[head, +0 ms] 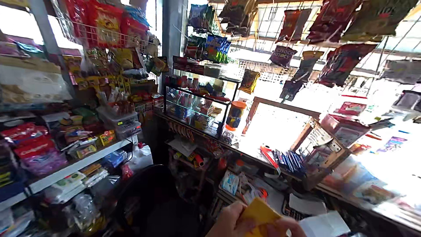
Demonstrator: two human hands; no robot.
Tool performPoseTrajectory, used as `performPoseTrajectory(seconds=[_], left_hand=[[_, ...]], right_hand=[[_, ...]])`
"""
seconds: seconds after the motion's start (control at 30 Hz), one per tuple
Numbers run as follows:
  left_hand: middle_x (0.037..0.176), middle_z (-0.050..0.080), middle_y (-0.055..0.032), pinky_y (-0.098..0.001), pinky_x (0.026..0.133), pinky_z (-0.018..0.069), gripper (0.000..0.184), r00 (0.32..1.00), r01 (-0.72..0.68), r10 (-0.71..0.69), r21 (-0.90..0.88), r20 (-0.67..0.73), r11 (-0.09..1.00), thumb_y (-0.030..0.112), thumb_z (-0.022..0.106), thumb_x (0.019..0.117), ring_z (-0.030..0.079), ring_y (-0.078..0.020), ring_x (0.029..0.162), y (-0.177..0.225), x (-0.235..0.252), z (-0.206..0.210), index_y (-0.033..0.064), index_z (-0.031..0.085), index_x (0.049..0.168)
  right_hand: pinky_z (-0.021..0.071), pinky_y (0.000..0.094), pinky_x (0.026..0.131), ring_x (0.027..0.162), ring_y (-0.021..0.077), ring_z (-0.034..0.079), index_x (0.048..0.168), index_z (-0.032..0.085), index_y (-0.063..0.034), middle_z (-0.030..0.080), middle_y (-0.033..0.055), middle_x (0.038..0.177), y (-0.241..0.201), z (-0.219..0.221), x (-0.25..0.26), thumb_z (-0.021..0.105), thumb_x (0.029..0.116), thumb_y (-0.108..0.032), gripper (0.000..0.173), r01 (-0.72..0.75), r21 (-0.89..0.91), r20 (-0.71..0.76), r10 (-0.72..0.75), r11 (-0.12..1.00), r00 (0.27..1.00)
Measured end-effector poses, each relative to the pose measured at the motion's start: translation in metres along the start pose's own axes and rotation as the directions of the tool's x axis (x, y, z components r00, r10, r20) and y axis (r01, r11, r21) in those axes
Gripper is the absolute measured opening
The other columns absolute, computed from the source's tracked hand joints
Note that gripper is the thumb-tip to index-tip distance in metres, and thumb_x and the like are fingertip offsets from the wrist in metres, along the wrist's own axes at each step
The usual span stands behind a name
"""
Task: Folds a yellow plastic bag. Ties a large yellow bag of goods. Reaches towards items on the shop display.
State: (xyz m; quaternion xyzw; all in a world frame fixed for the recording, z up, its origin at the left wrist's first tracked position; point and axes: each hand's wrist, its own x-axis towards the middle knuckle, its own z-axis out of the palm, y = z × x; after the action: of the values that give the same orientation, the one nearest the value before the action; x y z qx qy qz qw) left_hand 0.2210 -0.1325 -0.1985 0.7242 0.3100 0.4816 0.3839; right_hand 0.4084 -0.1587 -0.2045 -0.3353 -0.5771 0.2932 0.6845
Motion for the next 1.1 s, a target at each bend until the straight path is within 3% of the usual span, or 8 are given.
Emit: performPoseTrajectory(seconds=[0.1,0.3,0.43,0.6,0.7,0.9,1.0,1.1], left_hand=[[0.096,0.070,-0.0093,-0.0300,0.081,0.0587,0.027,0.999,-0.036,0.038,0.069,-0.032,0.997,0.023,0.060,0.1041,0.069,-0.0125,0.087,0.010,0.004,-0.002,-0.0019,0.066,0.113],[0.087,0.073,-0.0016,-0.0223,0.075,0.0592,0.023,0.993,-0.055,0.060,0.050,-0.102,0.997,0.022,0.069,0.0983,0.069,-0.0036,0.080,0.029,0.007,-0.007,0.0001,0.072,0.103],[0.095,0.075,-0.0031,-0.0252,0.079,0.0618,0.016,0.996,-0.024,0.015,-0.097,-0.085,0.995,0.010,0.068,0.0978,0.072,-0.0073,0.085,0.036,0.005,-0.017,0.0002,0.072,0.110],[0.108,0.068,-0.0053,-0.0298,0.086,0.0588,0.024,0.999,-0.007,-0.005,-0.343,-0.033,0.939,0.001,0.058,0.0993,0.066,-0.0132,0.098,0.028,-0.001,-0.018,0.0052,0.076,0.115],[0.109,0.067,-0.0069,-0.0293,0.086,0.0599,0.025,0.998,-0.039,0.023,-0.273,-0.062,0.961,-0.004,0.060,0.0971,0.066,-0.0151,0.100,0.025,-0.007,-0.011,0.0047,0.077,0.113],[0.136,0.061,-0.0073,-0.0322,0.081,0.0622,0.036,0.945,0.240,-0.091,-0.480,0.313,0.844,0.016,0.051,0.1074,0.069,-0.0148,0.102,0.022,-0.018,-0.025,0.0117,0.057,0.143],[0.140,0.054,-0.0053,-0.0304,0.103,0.0508,0.032,0.954,-0.248,0.239,0.030,0.184,0.968,0.012,0.051,0.1063,0.054,-0.0113,0.126,0.016,-0.015,-0.019,0.0140,0.060,0.137],[0.125,0.062,-0.0046,-0.0432,0.109,0.0370,0.022,0.811,-0.586,0.539,0.316,0.230,0.746,0.018,0.067,0.0980,0.050,-0.0243,0.122,0.011,-0.010,-0.008,0.0254,0.073,0.118]], right_hand=[[0.0633,0.0290,0.079,0.093,0.0095,0.070,0.130,0.053,-0.0054,0.068,-0.0004,0.114,-0.020,-0.005,0.010,0.073,0.0890,-0.006,0.046,-0.101,-0.129,0.059,0.109,0.986,0.992],[0.0616,0.0208,0.075,0.081,0.0005,0.071,0.102,0.074,-0.0145,0.075,-0.0114,0.091,-0.030,-0.015,0.013,0.069,0.0963,-0.014,0.008,-0.043,-0.089,0.124,0.054,0.995,0.991],[0.0611,0.0246,0.085,0.095,0.0063,0.071,0.121,0.073,-0.0143,0.075,-0.0035,0.110,-0.027,-0.024,0.013,0.064,0.1005,-0.014,0.022,0.012,0.014,0.129,-0.014,1.000,0.992],[0.0614,0.0292,0.082,0.094,0.0097,0.072,0.110,0.077,-0.0194,0.075,-0.0010,0.107,-0.031,-0.019,0.009,0.053,0.1016,-0.021,0.026,-0.156,0.305,0.087,0.136,0.939,0.987],[0.0599,0.0286,0.086,0.104,0.0102,0.067,0.133,0.057,-0.0277,0.064,-0.0032,0.122,-0.035,-0.013,0.005,0.067,0.0962,-0.037,0.040,-0.186,0.170,0.225,0.145,0.968,0.963],[0.0618,0.0300,0.083,0.102,0.0118,0.068,0.143,0.046,-0.0289,0.064,-0.0007,0.122,-0.037,-0.022,0.003,0.065,0.1002,-0.027,0.046,-0.259,0.050,0.242,0.240,0.965,0.940],[0.0621,0.0288,0.078,0.094,0.0109,0.069,0.140,0.048,-0.0257,0.066,0.0013,0.114,-0.042,-0.021,0.008,0.061,0.0989,-0.019,0.044,-0.398,0.079,0.214,0.375,0.914,0.902],[0.0627,0.0297,0.075,0.090,0.0136,0.071,0.141,0.047,-0.0220,0.067,0.0055,0.113,-0.036,-0.013,0.007,0.060,0.0982,-0.012,0.045,-0.447,0.057,0.263,0.418,0.893,0.869]])
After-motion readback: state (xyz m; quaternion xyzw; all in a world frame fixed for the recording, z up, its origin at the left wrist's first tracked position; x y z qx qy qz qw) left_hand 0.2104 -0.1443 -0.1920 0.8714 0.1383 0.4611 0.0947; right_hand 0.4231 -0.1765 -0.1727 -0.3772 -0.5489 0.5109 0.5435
